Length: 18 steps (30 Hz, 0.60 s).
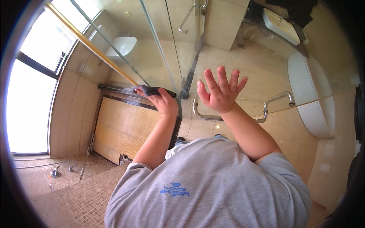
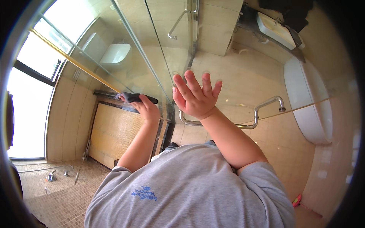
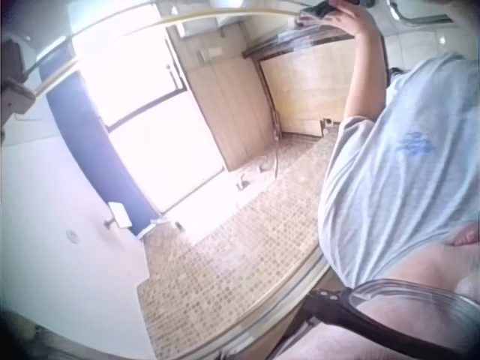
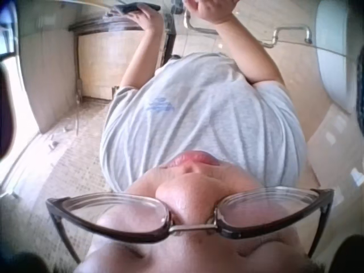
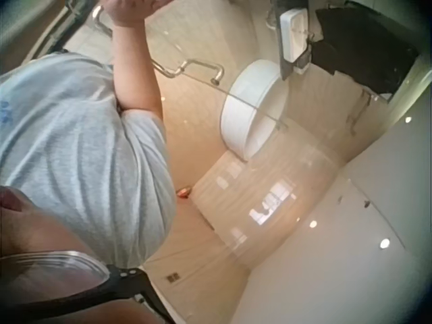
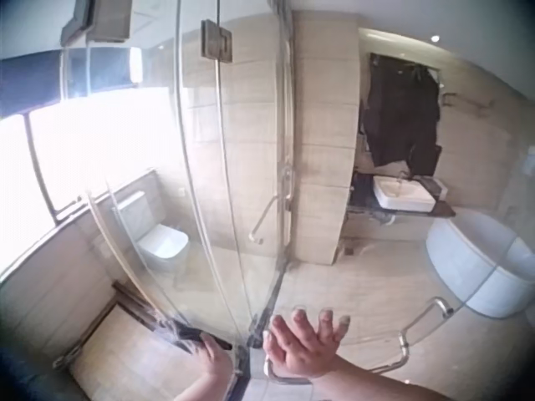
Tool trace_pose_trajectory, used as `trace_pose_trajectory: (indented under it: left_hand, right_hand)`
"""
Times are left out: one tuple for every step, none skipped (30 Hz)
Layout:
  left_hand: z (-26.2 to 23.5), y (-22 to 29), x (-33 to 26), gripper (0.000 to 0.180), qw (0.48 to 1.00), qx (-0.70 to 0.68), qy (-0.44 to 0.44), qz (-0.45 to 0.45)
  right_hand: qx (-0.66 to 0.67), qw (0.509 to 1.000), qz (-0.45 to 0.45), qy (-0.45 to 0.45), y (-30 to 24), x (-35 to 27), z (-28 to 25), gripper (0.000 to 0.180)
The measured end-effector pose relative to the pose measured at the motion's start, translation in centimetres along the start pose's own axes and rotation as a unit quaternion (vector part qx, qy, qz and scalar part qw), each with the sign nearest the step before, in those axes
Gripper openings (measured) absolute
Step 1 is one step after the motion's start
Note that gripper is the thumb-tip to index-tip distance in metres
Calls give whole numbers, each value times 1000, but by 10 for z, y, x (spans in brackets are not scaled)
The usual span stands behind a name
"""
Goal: The person wipes the tiled wall and glass shower door with a dark cloth. They move around the bathroom to clean different sections of the wall and the glass panel, using consistent wiping motions.
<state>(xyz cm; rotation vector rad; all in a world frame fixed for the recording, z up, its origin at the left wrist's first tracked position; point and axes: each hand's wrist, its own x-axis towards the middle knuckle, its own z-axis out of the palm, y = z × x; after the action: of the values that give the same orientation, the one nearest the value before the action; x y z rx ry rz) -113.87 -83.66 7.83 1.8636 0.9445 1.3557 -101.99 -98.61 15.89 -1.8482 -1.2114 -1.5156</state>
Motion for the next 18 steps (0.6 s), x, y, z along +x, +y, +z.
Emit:
trace_pose_trajectory:
  left_hand:
    - [10,12,-8,80,999,-41,6,-10]
    - [19,16,-22,83,999,-14,-38,-4]
    - [26,19,-38,85,997,6,-71,44]
    - [34,19,-51,87,990,24,-101,92]
    - [41,14,-62,88,983,31,-107,143]
    - [47,7,-72,90,974,35,-114,194]
    - [52,-4,-81,95,963,49,-133,228]
    - [57,-12,-86,95,955,78,-144,249]
    - [54,-24,-91,94,946,98,-152,267]
    - [53,-30,-92,92,939,114,-157,285]
    - [52,-31,-90,89,930,110,-151,317]
    - [49,-30,-92,90,929,110,-174,308]
    - [49,-22,-92,90,933,90,-171,305]
    - [48,-14,-91,91,935,74,-169,302]
    - [53,-4,-96,78,945,49,-105,305]
    - [54,9,-98,72,928,78,-159,329]
    - [50,23,-99,67,906,109,-211,351]
    - [49,34,-103,61,880,139,-262,372]
  right_hand:
    - [-5,1000,2,0,-1,1,-1,53]
    - [-2,1000,18,4,-4,0,0,52]
    - [-1,999,35,7,-7,0,1,52]
    - [1,999,51,11,-7,-1,1,52]
    - [4,1000,17,-9,-4,-2,-3,51]
    - [10,1000,17,-23,-3,0,-6,49]
    - [27,998,28,-54,-3,-1,-14,49]
    - [40,995,40,-83,-1,-2,-21,48]
    - [65,989,67,-112,-7,-6,-30,48]
    - [87,981,99,-142,-13,-10,-40,48]
    - [83,974,133,-162,-19,-19,-47,49]
    - [79,966,168,-181,-22,-30,-55,50]
    - [71,957,186,-212,-24,-40,-65,49]
    - [61,948,214,-227,-25,-50,-71,49]
    - [50,938,243,-241,-24,-60,-79,50]
    - [42,927,273,-255,-22,-69,-86,50]
    - [29,913,307,-266,-21,-77,-94,47]
    - [34,903,346,-253,-20,-87,-100,46]
